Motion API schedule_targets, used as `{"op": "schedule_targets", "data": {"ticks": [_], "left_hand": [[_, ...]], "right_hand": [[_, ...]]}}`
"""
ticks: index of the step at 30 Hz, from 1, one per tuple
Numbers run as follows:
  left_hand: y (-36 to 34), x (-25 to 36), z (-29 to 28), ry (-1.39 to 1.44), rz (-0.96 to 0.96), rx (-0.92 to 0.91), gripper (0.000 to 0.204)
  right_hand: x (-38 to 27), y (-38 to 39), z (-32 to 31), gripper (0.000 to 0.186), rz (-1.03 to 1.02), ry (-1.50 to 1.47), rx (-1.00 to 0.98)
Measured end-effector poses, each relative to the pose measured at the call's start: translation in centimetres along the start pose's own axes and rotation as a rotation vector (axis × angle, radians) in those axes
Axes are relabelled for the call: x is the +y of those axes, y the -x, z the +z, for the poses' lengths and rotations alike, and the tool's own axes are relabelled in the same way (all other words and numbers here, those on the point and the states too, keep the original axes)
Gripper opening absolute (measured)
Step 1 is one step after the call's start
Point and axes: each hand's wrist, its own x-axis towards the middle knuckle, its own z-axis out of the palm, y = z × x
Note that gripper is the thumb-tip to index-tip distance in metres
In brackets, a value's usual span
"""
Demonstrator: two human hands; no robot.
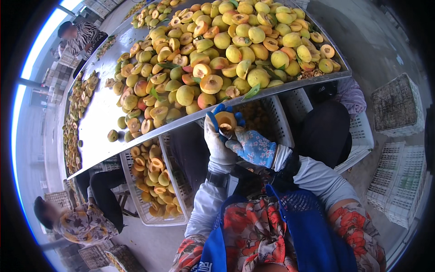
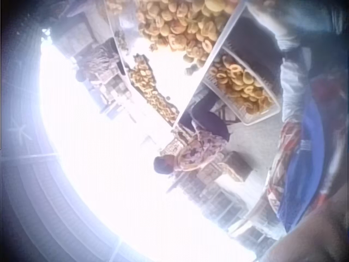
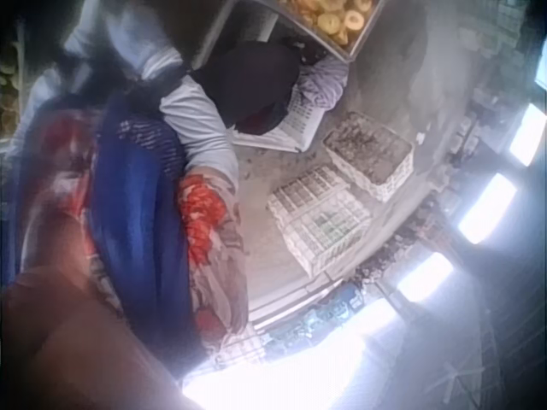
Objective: Removing pits from apricots and sorting them into baskets.
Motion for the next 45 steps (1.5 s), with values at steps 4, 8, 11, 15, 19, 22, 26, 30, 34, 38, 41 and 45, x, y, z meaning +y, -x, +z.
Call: {"op": "schedule_targets", "data": {"ticks": [4, 8, 11, 15, 19, 22, 26, 30, 34, 38, 41, 45], "left_hand": [[-0.2, -0.3, -1.6, -0.015, -0.073, 0.020, 0.056], [-0.2, 0.3, -2.8, -0.531, 0.199, -0.172, 0.050], [-0.3, 0.3, -4.2, -1.190, 0.597, -0.338, 0.038], [0.5, 1.5, -2.6, -0.955, 0.420, -0.283, 0.032], [2.1, 3.8, -3.9, -0.722, 0.047, 0.061, 0.027], [3.2, 8.3, -7.0, -0.972, 0.357, 0.179, 0.026], [5.3, 15.1, -14.8, -1.304, 0.390, 0.428, 0.034], [5.7, 16.8, -19.4, -1.684, 0.466, 0.617, 0.041], [2.8, 14.7, -13.6, -1.267, 0.566, 0.404, 0.032], [-1.0, 12.4, -7.0, -1.364, 0.667, 0.169, 0.031], [-3.1, 11.6, -2.8, -1.392, 0.712, 0.060, 0.032], [-8.4, 11.0, -1.4, -1.422, 0.594, 0.013, 0.034]], "right_hand": [[-1.0, -0.7, -2.8, 0.040, 0.099, 0.191, -0.189], [0.0, -1.0, -2.3, 0.040, -0.040, 0.026, 0.009], [0.6, -1.5, -2.2, 0.037, -0.089, -0.085, 0.092], [0.5, -1.7, -2.4, 0.038, -0.212, -0.019, 0.200], [0.7, -1.7, -4.4, 0.038, -0.160, -0.113, 0.230], [0.2, -1.6, -7.8, 0.029, 0.099, 0.584, -0.689], [2.5, -4.3, -8.0, 0.020, -0.623, 0.601, -0.005], [1.6, -10.4, -6.9, 0.022, -0.532, 0.731, 0.080], [2.6, -13.7, -5.9, 0.029, 0.041, 0.660, -0.202], [3.5, -13.5, -6.5, 0.037, -0.004, 0.531, -0.196], [3.5, -11.2, -8.4, 0.042, -0.010, 0.365, -0.110], [1.1, -7.5, -10.6, 0.039, 0.053, 0.146, -0.243]]}}
